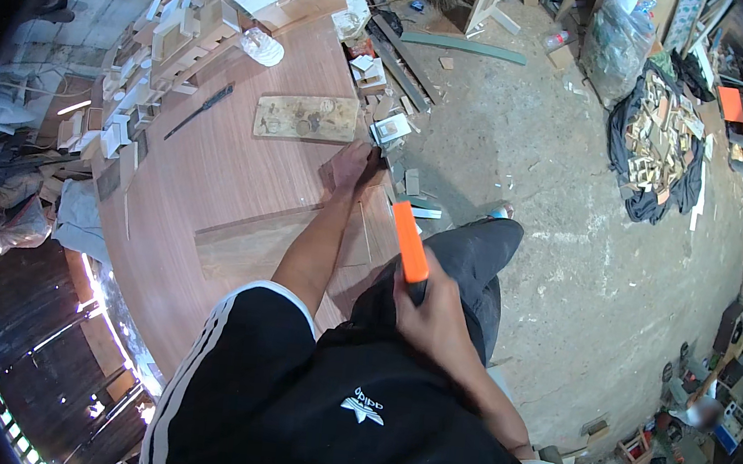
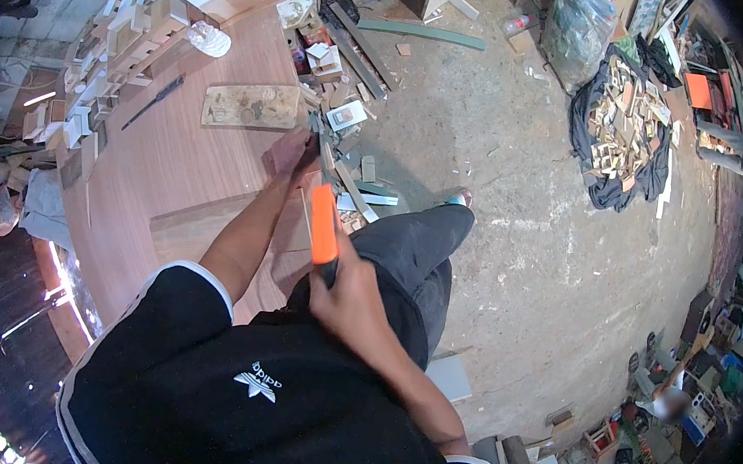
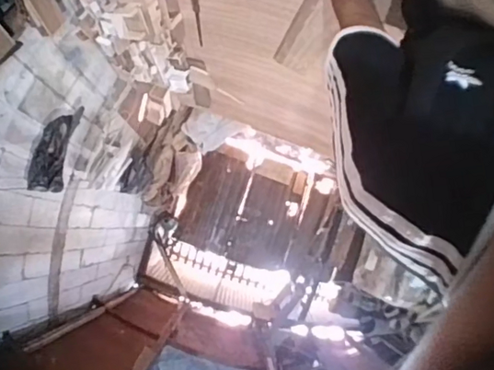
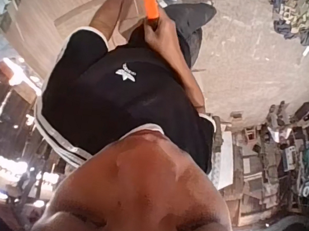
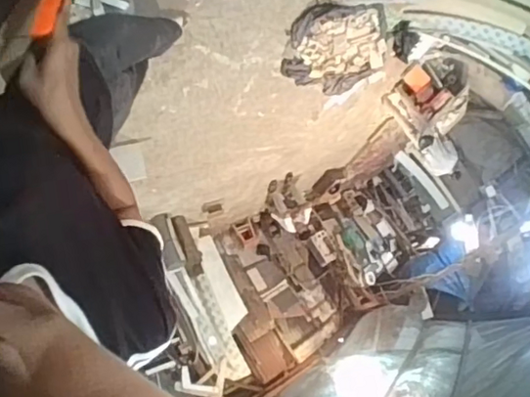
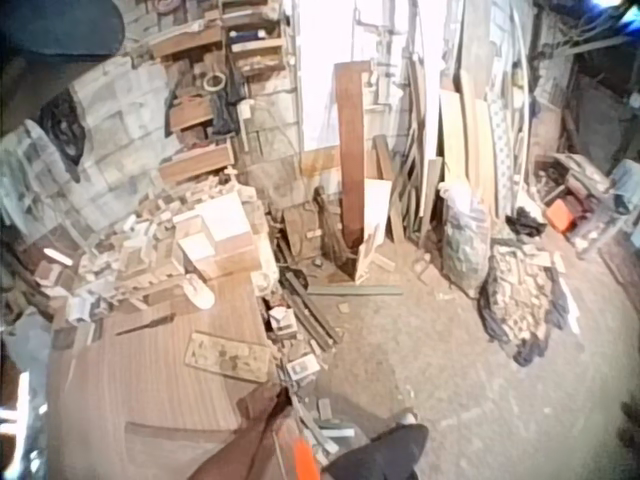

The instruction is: Sawing a wooden board with a hand saw in a workshop environment.

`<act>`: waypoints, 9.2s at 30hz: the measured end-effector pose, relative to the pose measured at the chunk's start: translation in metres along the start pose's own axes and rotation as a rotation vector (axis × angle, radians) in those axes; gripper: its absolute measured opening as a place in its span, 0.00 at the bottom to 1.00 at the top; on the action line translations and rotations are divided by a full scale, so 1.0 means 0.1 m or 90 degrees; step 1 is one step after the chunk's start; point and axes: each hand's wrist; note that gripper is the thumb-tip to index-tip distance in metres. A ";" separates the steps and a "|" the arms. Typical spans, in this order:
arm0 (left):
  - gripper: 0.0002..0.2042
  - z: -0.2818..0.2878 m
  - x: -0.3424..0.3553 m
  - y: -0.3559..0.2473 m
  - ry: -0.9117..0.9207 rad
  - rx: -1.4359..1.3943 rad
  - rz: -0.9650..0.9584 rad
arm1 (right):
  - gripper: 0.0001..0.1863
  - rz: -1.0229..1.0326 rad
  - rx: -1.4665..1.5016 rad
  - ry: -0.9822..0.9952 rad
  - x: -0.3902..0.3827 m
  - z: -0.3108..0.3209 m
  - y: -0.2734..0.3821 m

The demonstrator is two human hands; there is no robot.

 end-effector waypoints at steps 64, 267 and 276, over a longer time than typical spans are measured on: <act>0.12 -0.05 0.08 -0.13 0.002 0.047 0.040 | 0.12 -0.003 -0.049 -0.004 0.36 -0.14 -0.41; 0.05 0.09 0.09 -0.32 0.031 0.032 0.065 | 0.09 0.159 -0.284 0.261 1.00 0.50 1.69; 0.05 -0.19 0.16 -0.19 -0.003 0.091 0.114 | 0.12 -0.090 -0.063 0.127 1.68 -0.09 0.21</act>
Point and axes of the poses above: each hand's wrist, its own x-axis towards the middle knuckle, its own z-axis out of the back of the hand, y = z × x, and after that the axes turned 4 degrees about -y, right-handed
